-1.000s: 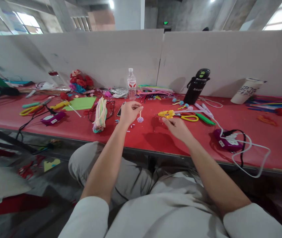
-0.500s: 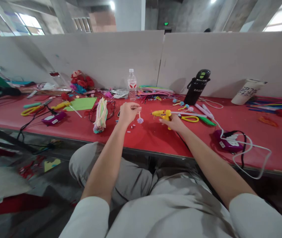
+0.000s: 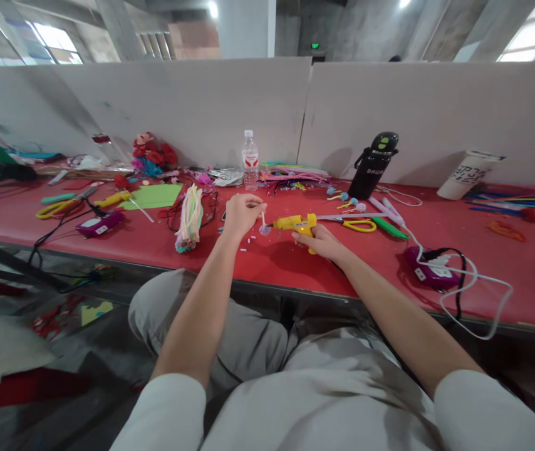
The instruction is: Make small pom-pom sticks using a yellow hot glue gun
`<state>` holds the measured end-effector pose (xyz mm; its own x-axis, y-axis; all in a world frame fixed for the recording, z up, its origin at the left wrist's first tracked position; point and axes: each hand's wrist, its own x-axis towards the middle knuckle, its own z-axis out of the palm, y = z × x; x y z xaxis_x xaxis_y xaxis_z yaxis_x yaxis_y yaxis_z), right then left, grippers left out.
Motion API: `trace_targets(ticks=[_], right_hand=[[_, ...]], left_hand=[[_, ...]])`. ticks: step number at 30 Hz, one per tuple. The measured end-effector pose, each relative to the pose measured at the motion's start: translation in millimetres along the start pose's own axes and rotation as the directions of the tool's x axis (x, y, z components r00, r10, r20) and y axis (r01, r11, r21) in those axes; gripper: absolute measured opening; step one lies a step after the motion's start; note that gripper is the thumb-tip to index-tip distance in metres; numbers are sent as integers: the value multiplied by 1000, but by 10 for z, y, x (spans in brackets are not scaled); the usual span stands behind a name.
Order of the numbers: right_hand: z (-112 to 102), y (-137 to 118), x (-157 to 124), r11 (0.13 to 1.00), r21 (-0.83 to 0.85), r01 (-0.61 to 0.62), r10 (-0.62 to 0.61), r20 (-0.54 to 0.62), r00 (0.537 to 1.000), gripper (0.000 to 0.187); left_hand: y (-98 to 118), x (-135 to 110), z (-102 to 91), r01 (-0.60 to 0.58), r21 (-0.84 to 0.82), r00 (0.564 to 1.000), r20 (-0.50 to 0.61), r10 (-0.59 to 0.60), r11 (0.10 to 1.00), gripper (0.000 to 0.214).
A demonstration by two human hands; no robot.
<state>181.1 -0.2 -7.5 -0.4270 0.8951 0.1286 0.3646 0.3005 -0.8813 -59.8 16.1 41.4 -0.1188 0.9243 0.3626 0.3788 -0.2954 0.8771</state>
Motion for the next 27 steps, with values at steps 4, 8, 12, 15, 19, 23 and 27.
trace_targets(ticks=[4,8,12,15,19,23,27], right_hand=[[1,-10,-1,999,-38,2,-3,-7,1000,45],[-3,-24,-3,998,-55,-13,12,-20,1000,46],[2,-43,-17,997,-65,-33,32,-23,999,47],[7,-35,-24,996,-77,-32,30,-24,999,48],[8,-5,-21,995,-93,-31,29,-25,999,49],[5,1,-19,994,-106,-28,26,-20,999,50],[-1,-13,-28,994,-107,-30,28,-17,999,50]], left_hand=[[-21,10,5,-6,-28,1000,16,6,1000,15],[-31,14,5,7,-34,1000,19,-6,999,15],[-21,7,3,1,-31,1000,19,0,1000,16],[-13,0,2,-5,-28,1000,5,5,1000,15],[-10,-1,5,-5,-41,1000,-8,5,999,15],[-17,5,10,-2,-50,1000,-15,1,999,15],[-19,4,12,16,-50,1000,-6,-17,999,15]])
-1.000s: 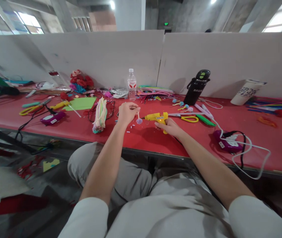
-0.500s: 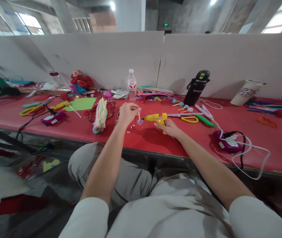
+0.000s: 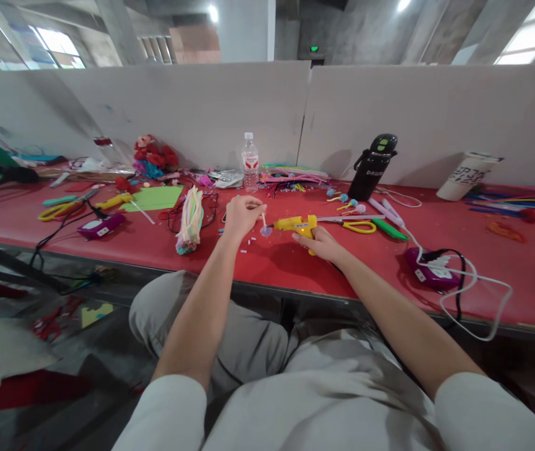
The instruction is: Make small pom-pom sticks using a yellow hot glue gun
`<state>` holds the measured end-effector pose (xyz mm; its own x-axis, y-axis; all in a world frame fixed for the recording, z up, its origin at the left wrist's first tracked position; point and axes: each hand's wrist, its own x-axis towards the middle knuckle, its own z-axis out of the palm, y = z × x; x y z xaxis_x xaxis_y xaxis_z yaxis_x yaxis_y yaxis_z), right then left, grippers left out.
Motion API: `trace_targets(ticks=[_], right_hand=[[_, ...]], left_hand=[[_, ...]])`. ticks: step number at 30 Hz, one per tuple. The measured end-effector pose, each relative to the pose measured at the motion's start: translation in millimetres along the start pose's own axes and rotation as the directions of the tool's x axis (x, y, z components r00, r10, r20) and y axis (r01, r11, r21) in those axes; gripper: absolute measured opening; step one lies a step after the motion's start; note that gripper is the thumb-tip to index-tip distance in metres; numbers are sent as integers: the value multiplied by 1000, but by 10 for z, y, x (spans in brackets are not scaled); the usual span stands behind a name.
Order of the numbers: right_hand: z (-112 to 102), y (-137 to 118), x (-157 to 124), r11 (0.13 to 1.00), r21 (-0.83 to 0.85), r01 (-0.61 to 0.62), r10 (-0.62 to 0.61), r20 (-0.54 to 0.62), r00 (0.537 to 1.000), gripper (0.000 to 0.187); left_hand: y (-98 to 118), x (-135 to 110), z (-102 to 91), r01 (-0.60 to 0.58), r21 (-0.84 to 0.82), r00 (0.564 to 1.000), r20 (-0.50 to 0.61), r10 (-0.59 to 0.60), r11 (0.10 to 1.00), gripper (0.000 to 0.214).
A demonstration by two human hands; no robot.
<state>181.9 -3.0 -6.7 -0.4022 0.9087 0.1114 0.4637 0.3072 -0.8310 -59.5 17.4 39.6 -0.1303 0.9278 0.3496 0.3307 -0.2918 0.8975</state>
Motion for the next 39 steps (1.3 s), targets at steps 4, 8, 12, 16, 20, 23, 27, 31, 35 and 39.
trace_targets(ticks=[4,8,12,16,20,23,27,31,35,39], right_hand=[[-1,-17,-13,1000,3,2,-2,-7,1000,47],[-5,-39,-22,1000,-7,9,-9,-7,1000,47],[-19,-71,-37,1000,-30,-3,3,-8,1000,47],[-9,-105,-67,1000,-27,13,-13,10,1000,45],[-11,-93,-72,998,48,27,-27,3,1000,44],[-109,-13,-34,996,54,72,-68,-66,995,45],[-326,152,43,992,-124,14,-33,-148,988,47],[-435,258,81,958,-272,-89,29,-217,976,41],[-481,260,-27,949,-284,-138,74,-224,972,44],[-450,146,-368,919,-314,-240,67,-475,878,49]], left_hand=[[2,-6,-2,5,-16,1000,4,-5,1000,14],[-1,-2,-7,7,-12,1000,-1,-7,1000,15],[-25,12,-7,20,-21,1000,-6,-20,1000,16],[-40,20,-13,15,-31,1000,-26,-16,999,18],[-3,23,-52,14,-26,999,-43,-15,1000,19],[42,30,-97,3,-48,999,-50,-5,999,20],[73,48,-147,-28,-81,999,-49,24,996,22],[77,57,-173,-42,-90,999,-26,39,995,23],[98,39,-199,-17,-76,1000,-2,17,997,22],[99,33,-233,-12,-54,1000,-17,11,998,23]])
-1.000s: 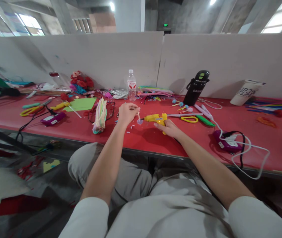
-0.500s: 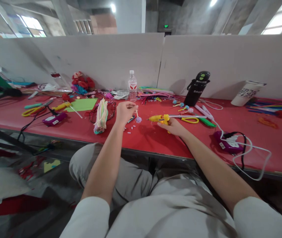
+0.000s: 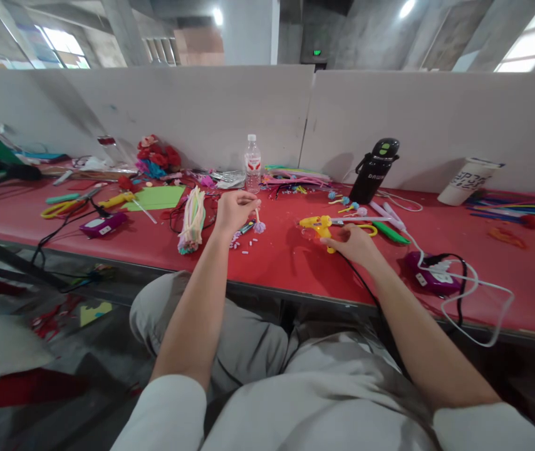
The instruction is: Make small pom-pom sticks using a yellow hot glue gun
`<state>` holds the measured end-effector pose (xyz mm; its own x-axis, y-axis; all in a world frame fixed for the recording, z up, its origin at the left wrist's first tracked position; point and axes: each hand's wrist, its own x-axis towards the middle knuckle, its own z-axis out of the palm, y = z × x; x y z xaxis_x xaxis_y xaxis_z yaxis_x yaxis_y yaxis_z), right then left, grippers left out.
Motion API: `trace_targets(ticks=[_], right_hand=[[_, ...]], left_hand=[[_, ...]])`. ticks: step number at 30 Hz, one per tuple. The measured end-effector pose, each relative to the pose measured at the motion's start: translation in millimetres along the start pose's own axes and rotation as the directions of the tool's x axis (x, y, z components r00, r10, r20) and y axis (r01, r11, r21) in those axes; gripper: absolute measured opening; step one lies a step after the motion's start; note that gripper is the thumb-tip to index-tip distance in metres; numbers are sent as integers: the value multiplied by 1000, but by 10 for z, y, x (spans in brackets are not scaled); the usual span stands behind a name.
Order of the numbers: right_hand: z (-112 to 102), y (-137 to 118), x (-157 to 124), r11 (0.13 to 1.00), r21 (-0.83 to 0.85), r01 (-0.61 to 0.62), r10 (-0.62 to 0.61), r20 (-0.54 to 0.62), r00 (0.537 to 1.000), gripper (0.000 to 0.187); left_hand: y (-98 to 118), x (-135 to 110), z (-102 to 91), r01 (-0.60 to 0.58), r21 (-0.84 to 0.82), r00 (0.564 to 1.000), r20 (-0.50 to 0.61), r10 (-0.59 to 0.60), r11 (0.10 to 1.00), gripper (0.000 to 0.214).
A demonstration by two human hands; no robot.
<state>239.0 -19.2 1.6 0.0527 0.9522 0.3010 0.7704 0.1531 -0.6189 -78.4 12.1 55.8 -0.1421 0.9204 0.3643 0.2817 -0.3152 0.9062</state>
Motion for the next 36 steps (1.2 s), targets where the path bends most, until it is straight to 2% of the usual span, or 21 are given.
trace_targets(ticks=[2,3,4,5,7,8,9,12,14,16,18,20,22,24,26,29,32,36], right_hand=[[-16,-126,-228,998,23,65,-61,-162,985,40],[9,-228,-334,988,65,137,-125,-163,979,36],[61,-354,-422,966,124,225,-216,-84,973,33],[138,-498,-485,927,193,321,-338,63,939,30],[357,-815,-528,842,293,454,-531,295,794,23],[490,-972,-513,828,282,484,-558,344,755,21],[629,-1120,-481,839,227,495,-544,369,753,21],[1014,-1460,-362,878,-11,478,-437,387,812,23],[1185,-1567,-321,876,-92,474,-403,402,822,20],[1253,-1569,-317,866,-97,491,-415,410,812,16],[1218,-1484,-316,859,-28,511,-458,404,792,15],[1107,-1353,-281,860,104,500,-502,350,791,15],[963,-1224,-193,854,249,456,-507,213,835,16],[835,-1135,-66,840,359,407,-459,69,886,18],[756,-1092,71,820,431,378,-416,-5,909,21],[746,-1066,238,803,499,327,-392,28,920,27],[838,-1012,332,779,584,229,-338,83,938,27],[996,-895,367,658,747,97,-227,73,971,26]], left_hand=[[-14,10,-14,-6,11,1000,-13,6,1000,23],[-23,16,-18,-13,15,1000,-21,13,1000,23],[-31,23,-21,-23,19,999,-30,23,1000,22],[-37,28,-24,-33,23,999,-38,34,999,22],[-37,36,-28,-42,32,998,-49,43,999,21],[-31,37,-32,-39,38,998,-52,41,999,21],[-20,37,-37,-36,43,998,-53,38,998,20],[31,29,-61,-32,48,998,-49,35,998,21],[67,23,-83,-32,39,998,-45,33,999,21],[85,22,-103,-20,35,999,-46,22,999,19],[76,26,-112,-7,40,999,-39,9,999,18],[41,30,-102,6,51,1000,-9,-6,999,18],[0,25,-70,18,53,999,49,-20,998,18],[-23,3,-19,24,41,993,115,-29,999,18],[-18,-32,39,21,44,983,179,-28,999,19],[21,-89,111,-15,91,965,263,-10,996,22],[45,-119,146,-45,116,954,299,8,992,27],[23,-114,152,-47,141,956,292,4,989,28]])
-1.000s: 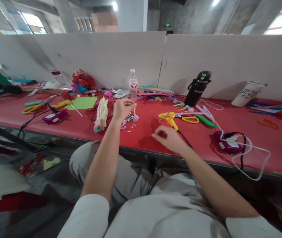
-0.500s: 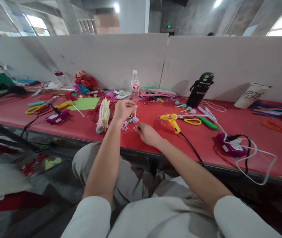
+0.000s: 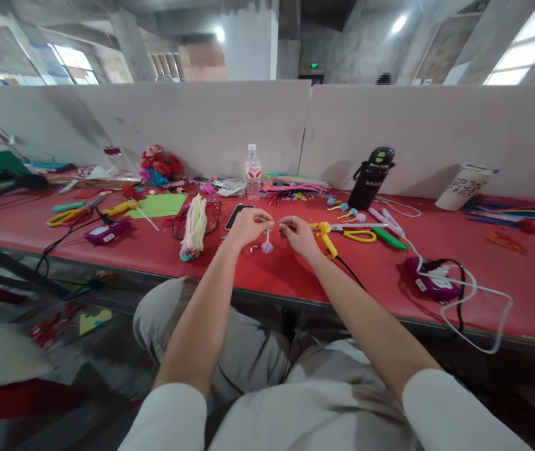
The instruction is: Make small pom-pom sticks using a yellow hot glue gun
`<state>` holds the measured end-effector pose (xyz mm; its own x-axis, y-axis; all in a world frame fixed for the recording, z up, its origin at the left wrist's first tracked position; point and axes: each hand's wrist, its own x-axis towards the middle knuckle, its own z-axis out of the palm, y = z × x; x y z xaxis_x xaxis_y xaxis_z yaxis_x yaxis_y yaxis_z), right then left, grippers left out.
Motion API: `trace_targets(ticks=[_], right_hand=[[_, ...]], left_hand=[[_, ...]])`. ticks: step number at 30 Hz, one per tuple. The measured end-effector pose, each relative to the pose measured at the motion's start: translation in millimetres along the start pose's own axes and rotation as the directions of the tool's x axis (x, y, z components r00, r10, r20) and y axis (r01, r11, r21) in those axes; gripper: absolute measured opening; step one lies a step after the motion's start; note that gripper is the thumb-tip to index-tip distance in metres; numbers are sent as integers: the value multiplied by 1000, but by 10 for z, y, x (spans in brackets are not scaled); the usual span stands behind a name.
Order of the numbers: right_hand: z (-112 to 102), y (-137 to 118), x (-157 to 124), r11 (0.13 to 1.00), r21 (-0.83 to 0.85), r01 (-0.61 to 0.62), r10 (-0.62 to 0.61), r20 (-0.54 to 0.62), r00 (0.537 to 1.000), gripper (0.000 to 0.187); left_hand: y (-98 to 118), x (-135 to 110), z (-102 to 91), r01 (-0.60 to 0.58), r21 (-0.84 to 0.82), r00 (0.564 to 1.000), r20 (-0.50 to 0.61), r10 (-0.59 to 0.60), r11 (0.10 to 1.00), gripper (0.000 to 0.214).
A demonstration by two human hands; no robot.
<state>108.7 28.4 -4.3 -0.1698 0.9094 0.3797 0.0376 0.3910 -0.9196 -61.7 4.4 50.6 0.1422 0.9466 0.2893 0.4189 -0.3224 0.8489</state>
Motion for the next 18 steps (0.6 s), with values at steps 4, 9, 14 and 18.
trace_targets(ticks=[4,9,14,18], right_hand=[[-11,93,-19,994,106,20,-18,-13,1000,29],[-39,87,-40,989,143,34,-34,-6,999,21],[-70,72,-63,989,132,59,-63,22,998,15],[-84,59,-68,989,132,61,-65,21,998,13]], left_hand=[[-44,25,12,19,-11,1000,15,-18,1000,29],[-61,37,44,17,-17,1000,13,-16,1000,21],[-50,26,54,25,-21,999,24,-25,999,24],[-52,29,52,31,-27,999,23,-30,999,31]])
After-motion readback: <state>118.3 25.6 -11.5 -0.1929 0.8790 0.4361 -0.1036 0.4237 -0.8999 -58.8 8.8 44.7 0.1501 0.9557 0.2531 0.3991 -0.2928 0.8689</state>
